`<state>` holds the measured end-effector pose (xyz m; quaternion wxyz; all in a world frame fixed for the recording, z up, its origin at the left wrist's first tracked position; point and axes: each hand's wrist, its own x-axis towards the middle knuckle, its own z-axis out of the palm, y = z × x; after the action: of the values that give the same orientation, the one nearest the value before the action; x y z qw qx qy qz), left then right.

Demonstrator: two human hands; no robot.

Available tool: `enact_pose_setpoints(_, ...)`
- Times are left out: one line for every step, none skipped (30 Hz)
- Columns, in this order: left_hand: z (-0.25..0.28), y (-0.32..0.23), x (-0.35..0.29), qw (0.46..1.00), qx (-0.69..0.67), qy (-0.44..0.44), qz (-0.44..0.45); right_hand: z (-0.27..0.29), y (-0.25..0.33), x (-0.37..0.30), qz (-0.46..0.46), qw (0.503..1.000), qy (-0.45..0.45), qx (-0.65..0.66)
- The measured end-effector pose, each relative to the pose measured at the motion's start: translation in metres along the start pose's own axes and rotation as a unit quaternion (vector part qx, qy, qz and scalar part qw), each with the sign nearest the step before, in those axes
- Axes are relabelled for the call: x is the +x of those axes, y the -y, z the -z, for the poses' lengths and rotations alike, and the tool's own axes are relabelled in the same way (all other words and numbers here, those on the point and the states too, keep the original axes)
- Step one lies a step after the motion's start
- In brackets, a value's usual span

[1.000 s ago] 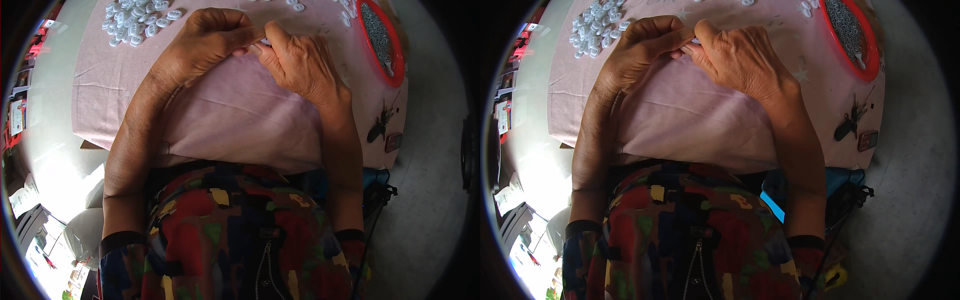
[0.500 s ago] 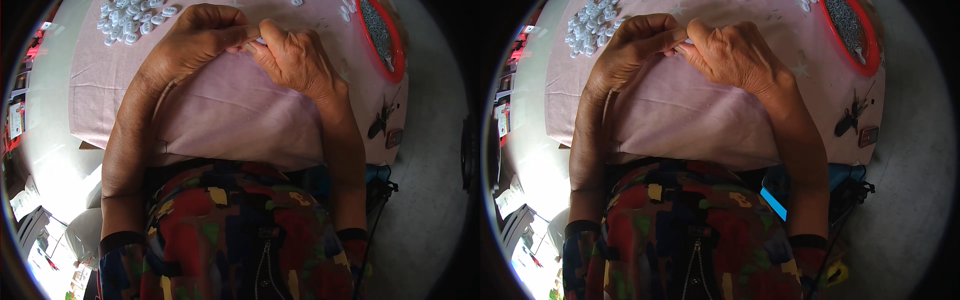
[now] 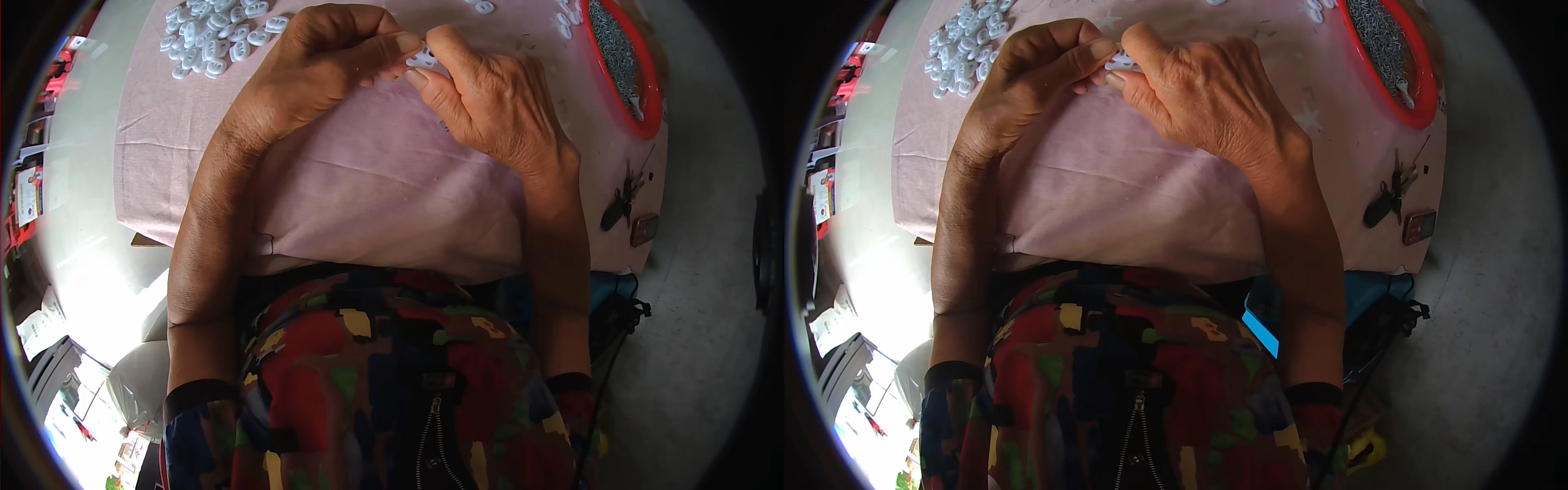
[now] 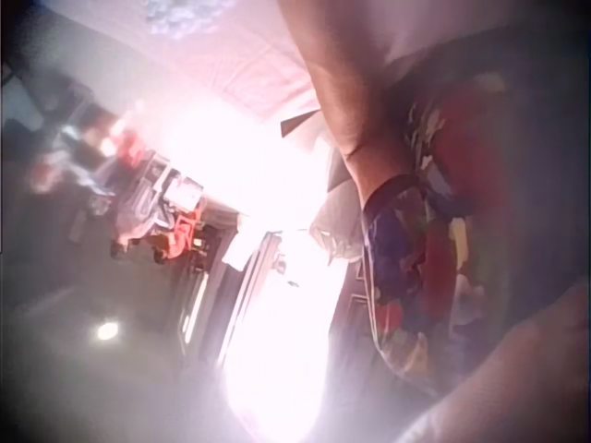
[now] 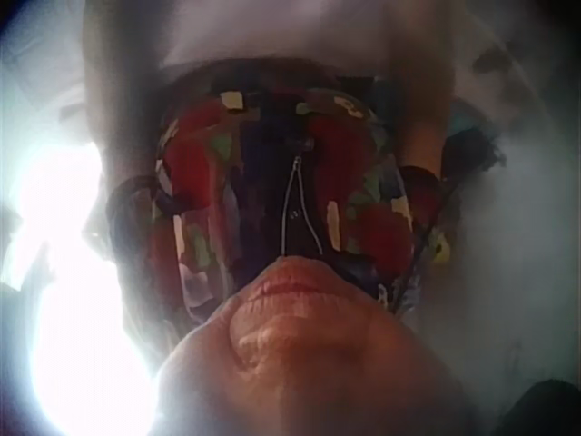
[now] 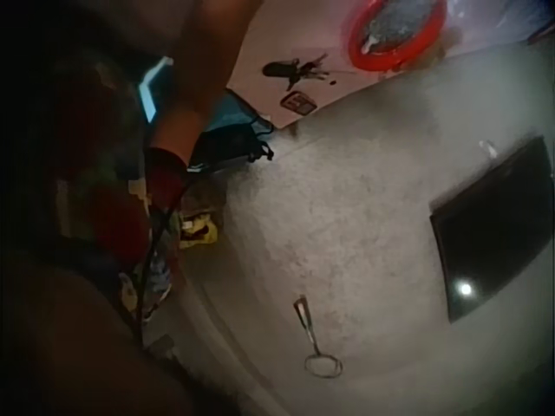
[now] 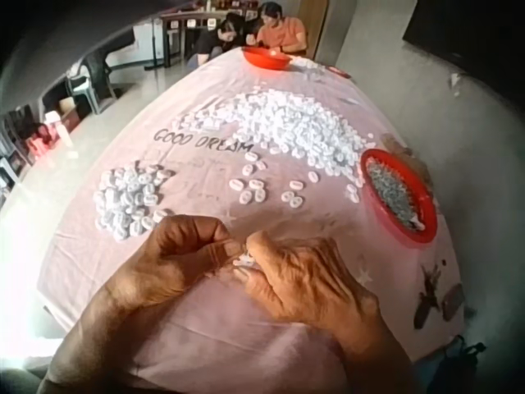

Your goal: The person assembles small metal rings into holes of plastic button-like components by hand, working on a table.

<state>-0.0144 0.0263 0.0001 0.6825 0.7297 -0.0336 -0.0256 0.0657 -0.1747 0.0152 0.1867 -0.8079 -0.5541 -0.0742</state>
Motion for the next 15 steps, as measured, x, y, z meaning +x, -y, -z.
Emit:
enact_pose_setpoints(-0.005, -0.002, 0.0, 1.0, -0.001, 0.001, 0.0, 0.001, -0.001, 0.0, -0.001, 1.0, 0.001, -0.001)
enact_pose_setpoints(-0.013, -0.004, -0.001, 0.999, 0.014, -0.048, -0.022, 0.003, -0.003, 0.0, 0.007, 1.0, -0.012, 0.008)
enact_pose_setpoints(-0.019, -0.007, -0.003, 0.994, 0.029, -0.096, -0.043, 0.004, -0.004, 0.001, 0.016, 0.999, -0.025, 0.016)
enact_pose_setpoints(-0.019, -0.019, -0.004, 0.994, 0.029, -0.095, -0.043, 0.006, -0.004, 0.0, 0.014, 0.999, -0.026, 0.016)
enact_pose_setpoints(-0.015, -0.036, -0.002, 0.996, 0.08, -0.039, -0.018, 0.006, -0.005, -0.001, 0.014, 0.999, -0.028, 0.02)
enact_pose_setpoints(-0.013, -0.044, -0.001, 0.991, 0.131, 0.017, 0.007, 0.006, -0.006, -0.001, 0.013, 0.999, -0.031, 0.024)
enact_pose_setpoints(-0.012, -0.038, -0.002, 0.991, 0.132, 0.015, 0.008, 0.006, -0.004, -0.001, 0.014, 0.999, -0.031, 0.026)
enact_pose_setpoints(-0.011, -0.026, -0.003, 0.978, 0.202, -0.002, -0.042, 0.006, -0.004, -0.001, 0.008, 1.0, -0.016, 0.025)
enact_pose_setpoints(-0.01, -0.017, -0.004, 0.958, 0.271, -0.019, -0.092, 0.005, -0.003, -0.001, 0.002, 1.0, 0.0, 0.025)
enact_pose_setpoints(-0.009, -0.015, -0.003, 0.958, 0.271, -0.02, -0.092, 0.005, -0.002, -0.001, 0.003, 1.0, 0.0, 0.025)
enact_pose_setpoints(-0.009, -0.014, -0.003, 0.964, 0.247, -0.016, -0.098, 0.005, -0.001, -0.001, -0.005, 1.0, 0.005, 0.018)
enact_pose_setpoints(-0.009, -0.012, -0.003, 0.969, 0.223, -0.011, -0.105, 0.005, 0.0, 0.0, -0.013, 1.0, 0.011, 0.012)
enact_pose_setpoints(-0.01, -0.011, -0.003, 0.969, 0.223, -0.011, -0.105, 0.005, 0.0, 0.0, -0.013, 1.0, 0.01, 0.011)
enact_pose_setpoints(-0.013, -0.009, -0.004, 0.989, 0.128, -0.022, -0.075, 0.004, -0.001, 0.001, 0.004, 0.999, -0.017, 0.029)
enact_pose_setpoints(-0.014, -0.008, -0.004, 0.998, 0.031, -0.032, -0.043, 0.004, -0.002, 0.001, 0.02, 0.998, -0.045, 0.047)
